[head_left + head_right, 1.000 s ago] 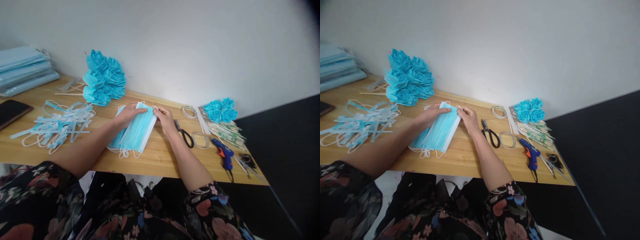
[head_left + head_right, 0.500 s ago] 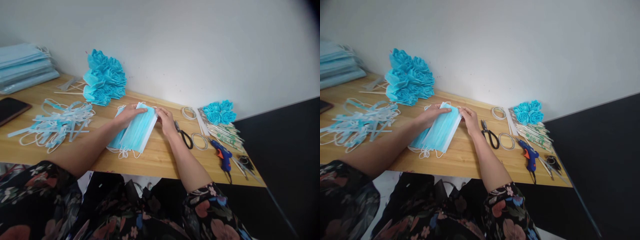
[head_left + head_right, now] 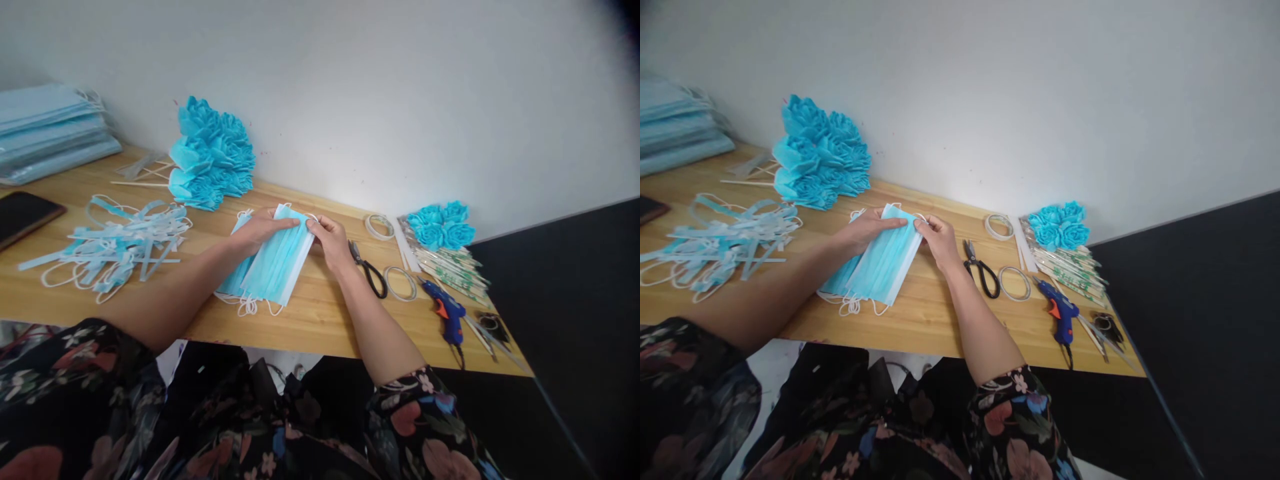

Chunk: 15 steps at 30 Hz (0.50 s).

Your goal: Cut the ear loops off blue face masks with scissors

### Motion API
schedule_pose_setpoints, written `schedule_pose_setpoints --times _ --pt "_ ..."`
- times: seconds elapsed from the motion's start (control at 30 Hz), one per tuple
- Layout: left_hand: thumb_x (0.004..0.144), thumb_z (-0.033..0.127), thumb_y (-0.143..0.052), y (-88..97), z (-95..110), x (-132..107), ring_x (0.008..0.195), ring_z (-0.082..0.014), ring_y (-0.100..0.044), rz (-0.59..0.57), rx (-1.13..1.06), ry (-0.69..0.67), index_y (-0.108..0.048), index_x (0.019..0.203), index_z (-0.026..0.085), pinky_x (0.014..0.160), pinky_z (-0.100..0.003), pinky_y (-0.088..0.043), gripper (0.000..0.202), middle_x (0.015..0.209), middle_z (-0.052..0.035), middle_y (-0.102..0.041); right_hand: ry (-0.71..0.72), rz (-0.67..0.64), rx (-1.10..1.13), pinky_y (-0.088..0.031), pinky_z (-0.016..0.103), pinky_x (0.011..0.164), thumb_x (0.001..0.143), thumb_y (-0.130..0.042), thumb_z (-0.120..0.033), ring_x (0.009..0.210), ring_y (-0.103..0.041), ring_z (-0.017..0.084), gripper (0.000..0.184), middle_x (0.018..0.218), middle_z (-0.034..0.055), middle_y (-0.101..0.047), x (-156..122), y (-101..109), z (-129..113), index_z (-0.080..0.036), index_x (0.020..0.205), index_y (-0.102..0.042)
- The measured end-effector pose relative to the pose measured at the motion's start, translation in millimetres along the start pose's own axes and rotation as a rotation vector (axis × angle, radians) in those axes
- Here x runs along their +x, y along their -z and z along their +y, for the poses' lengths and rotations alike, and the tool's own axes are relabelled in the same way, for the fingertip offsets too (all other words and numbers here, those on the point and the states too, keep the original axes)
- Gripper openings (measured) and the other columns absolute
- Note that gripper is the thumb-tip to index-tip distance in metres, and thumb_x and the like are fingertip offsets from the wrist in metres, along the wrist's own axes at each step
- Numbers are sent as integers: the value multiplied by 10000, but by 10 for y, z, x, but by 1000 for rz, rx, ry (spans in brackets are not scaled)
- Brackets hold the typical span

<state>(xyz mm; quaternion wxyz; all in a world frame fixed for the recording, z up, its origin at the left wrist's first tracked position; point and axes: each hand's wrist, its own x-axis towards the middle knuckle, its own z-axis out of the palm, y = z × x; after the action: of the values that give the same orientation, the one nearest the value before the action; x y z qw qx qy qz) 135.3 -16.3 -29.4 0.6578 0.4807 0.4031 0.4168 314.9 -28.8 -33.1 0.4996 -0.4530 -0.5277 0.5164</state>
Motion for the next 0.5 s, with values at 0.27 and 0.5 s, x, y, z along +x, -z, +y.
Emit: schedule_pose_setpoints --times 0.27,0.5 --pt "678 391 -789 -10 15 -12 760 -242 -682 -47 1 -10 -692 840 163 722 -372 -553 297 843 -116 -742 5 -29 -22 -412 270 604 702 -733 -490 625 -475 123 285 641 -40 -508 -2 -6 -5 -228 707 -623" --pt "687 377 -793 -3 -1 -3 757 -244 -684 -54 -25 -12 -687 837 159 741 -391 -554 285 854 -120 -734 23 -40 -1 -415 267 595 731 -708 -453 615 -472 119 273 635 -39 -496 -8 3 -5 -222 655 -585"
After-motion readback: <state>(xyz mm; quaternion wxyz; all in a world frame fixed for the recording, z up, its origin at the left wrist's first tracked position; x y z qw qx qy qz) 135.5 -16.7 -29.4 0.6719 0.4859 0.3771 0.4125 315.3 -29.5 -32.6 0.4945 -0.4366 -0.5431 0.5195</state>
